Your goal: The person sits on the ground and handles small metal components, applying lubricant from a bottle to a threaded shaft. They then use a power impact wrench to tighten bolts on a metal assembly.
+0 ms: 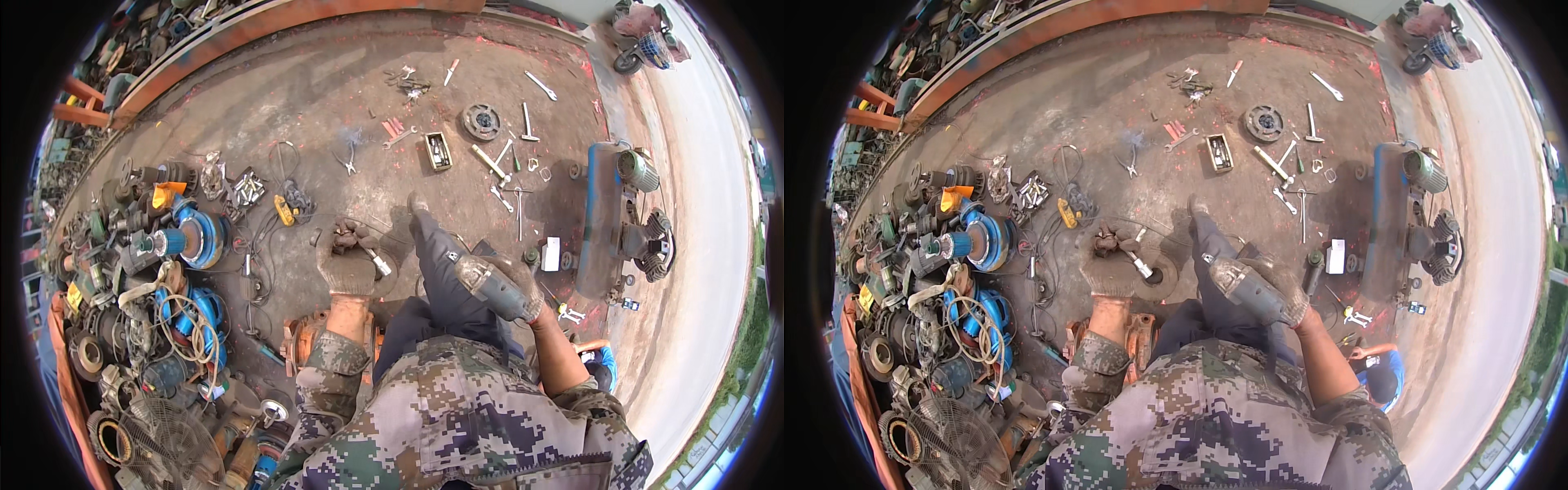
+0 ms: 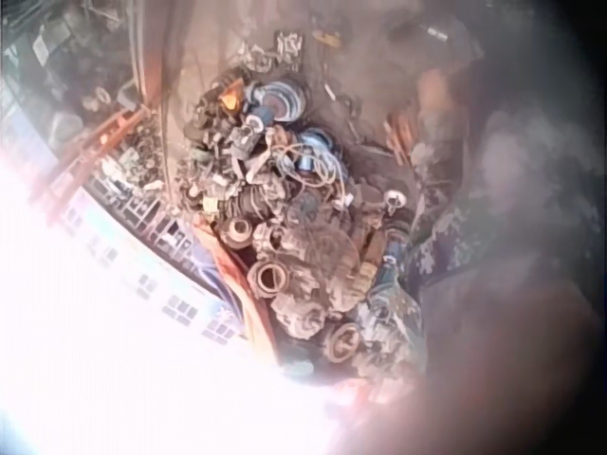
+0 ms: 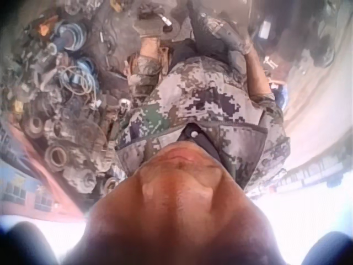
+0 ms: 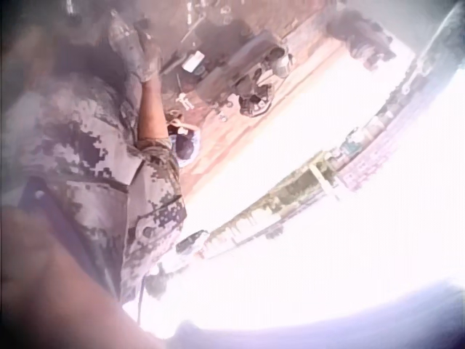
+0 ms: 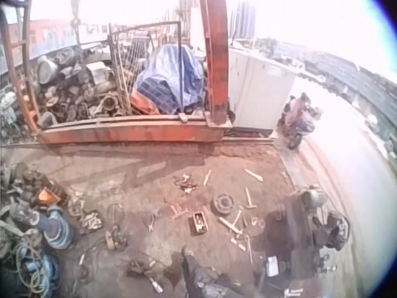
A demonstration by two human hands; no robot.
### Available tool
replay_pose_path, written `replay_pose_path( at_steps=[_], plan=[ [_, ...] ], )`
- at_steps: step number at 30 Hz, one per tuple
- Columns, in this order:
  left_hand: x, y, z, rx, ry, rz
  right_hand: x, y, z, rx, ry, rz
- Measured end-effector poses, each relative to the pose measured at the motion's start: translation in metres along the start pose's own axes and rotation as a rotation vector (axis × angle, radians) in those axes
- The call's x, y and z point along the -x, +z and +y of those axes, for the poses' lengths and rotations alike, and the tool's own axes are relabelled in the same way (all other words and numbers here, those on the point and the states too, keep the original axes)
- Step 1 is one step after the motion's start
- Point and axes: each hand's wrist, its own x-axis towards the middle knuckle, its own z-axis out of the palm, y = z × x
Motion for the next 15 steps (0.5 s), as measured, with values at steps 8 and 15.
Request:
replay_pose_path(
  at_steps=[8, 15],
  plan=[
    [-0.136, 0.016, 0.052, -0.154, 0.110, 0.323, -0.177, -0.057, 0.202, 0.618, 0.166, 0.029],
    [-0.299, 0.086, 0.055, -0.522, -0.002, 0.252, -0.260, -0.096, 0.209, 0.727, 0.432, 0.056]
  ],
)
